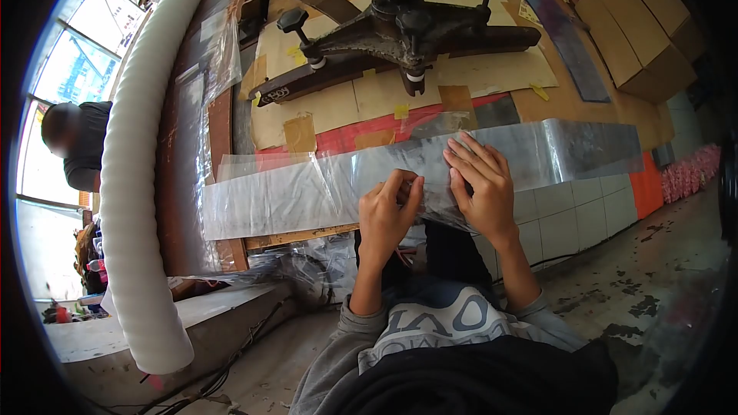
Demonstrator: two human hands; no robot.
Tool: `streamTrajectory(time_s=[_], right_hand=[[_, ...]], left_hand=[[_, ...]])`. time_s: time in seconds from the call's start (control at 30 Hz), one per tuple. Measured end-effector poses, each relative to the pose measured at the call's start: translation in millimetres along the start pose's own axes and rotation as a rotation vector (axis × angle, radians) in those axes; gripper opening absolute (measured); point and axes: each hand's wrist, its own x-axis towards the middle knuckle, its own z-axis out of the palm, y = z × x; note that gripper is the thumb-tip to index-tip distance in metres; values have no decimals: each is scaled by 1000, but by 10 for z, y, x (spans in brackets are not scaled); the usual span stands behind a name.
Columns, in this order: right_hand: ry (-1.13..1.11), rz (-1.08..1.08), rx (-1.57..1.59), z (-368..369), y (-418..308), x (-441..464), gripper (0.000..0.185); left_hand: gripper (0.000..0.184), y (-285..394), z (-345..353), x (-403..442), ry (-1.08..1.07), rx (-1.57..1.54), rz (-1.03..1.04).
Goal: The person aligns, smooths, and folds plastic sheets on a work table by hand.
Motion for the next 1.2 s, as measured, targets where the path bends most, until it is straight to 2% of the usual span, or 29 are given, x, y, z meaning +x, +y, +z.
streamTrajectory(time_s=[0.3, 0.47, 0.57, 0.67, 0.73, 0.8, 0.93, 1.0, 1.1, 1.2], right_hand=[[-3, 0, 36, 1, 13, -7, 22], [-41, 13, 131, -59, 44, 7, 20], [-94, 35, 283, -178, 94, 64, 20], [-74, 176, 533, -267, 228, 181, 21], [-47, 208, 507, -229, 366, 256, 23], [-55, 232, 484, -203, 435, 328, 24], [-59, 139, 419, -92, 517, 329, 25], [-39, 102, 393, -75, 518, 330, 26], [-120, 319, 493, -156, 449, 366, 27], [-141, 388, 472, -176, 491, 459, 26]], left_hand=[[9, -22, -3, -14, -43, -84, -54], [18, -15, -82, -33, -133, -130, 19], [20, 27, -138, -41, -184, -221, -6], [18, 108, -191, -87, -211, -303, -92], [13, 129, -190, -131, -209, -368, -139], [13, 91, -155, -181, -154, -406, -75], [11, 89, -133, -206, -66, -457, -30], [10, 120, -135, -239, -49, -635, -26], [10, 206, -151, -314, -96, -744, -65], [9, 227, -185, -424, -183, -716, -96]])
